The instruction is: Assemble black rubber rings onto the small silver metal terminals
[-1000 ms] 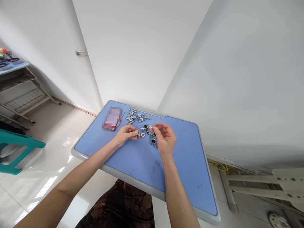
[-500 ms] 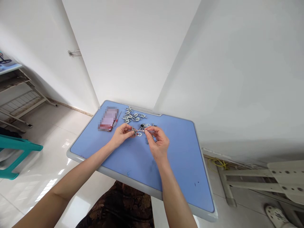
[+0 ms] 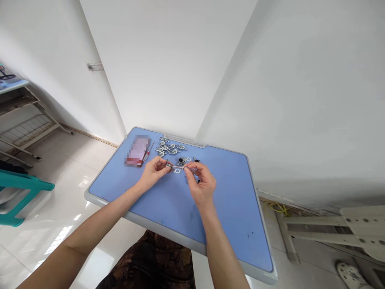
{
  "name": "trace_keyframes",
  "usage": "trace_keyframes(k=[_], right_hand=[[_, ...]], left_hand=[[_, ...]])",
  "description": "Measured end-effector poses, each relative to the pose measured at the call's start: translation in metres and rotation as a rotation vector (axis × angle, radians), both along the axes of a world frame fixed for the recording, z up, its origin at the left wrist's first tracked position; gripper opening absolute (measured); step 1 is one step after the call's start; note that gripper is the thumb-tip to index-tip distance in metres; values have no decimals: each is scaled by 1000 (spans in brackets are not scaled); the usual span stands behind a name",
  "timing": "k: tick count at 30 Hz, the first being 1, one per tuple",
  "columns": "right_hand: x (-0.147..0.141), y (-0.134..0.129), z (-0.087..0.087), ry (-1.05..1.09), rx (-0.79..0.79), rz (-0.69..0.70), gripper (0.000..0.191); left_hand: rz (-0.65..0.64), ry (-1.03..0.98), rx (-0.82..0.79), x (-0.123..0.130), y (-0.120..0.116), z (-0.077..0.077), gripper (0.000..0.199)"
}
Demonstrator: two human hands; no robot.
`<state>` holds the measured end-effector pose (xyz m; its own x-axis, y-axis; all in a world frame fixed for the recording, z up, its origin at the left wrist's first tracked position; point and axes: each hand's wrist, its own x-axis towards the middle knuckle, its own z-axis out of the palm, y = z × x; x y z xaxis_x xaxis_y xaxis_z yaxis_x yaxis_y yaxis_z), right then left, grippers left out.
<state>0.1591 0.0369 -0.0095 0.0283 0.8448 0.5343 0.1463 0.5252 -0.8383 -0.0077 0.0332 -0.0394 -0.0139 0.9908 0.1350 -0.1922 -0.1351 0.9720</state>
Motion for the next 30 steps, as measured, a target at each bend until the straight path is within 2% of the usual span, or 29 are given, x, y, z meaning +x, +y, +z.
trace_keyframes(k=[5,9,17,23,26,30], right_hand=[[1,-1,-1,-43,25,-28,11],[6,-2,-1,-241,95,-69,9],[17,3,2,-595,288,46,13],[17,1,-1,-856,399,-40,18],[12,-4,-4,-875,420,-65,16],[3,-11,-6,-729,331,-28,16]], left_hand=[[25,29,25,-1,-1,1,24],[66,85,53,-2,-3,3,20],[147,230,170,-5,-6,10,14],[143,225,160,-5,-8,12,15],[112,235,169,-5,-9,14,13],[125,245,201,-5,-11,17,11]])
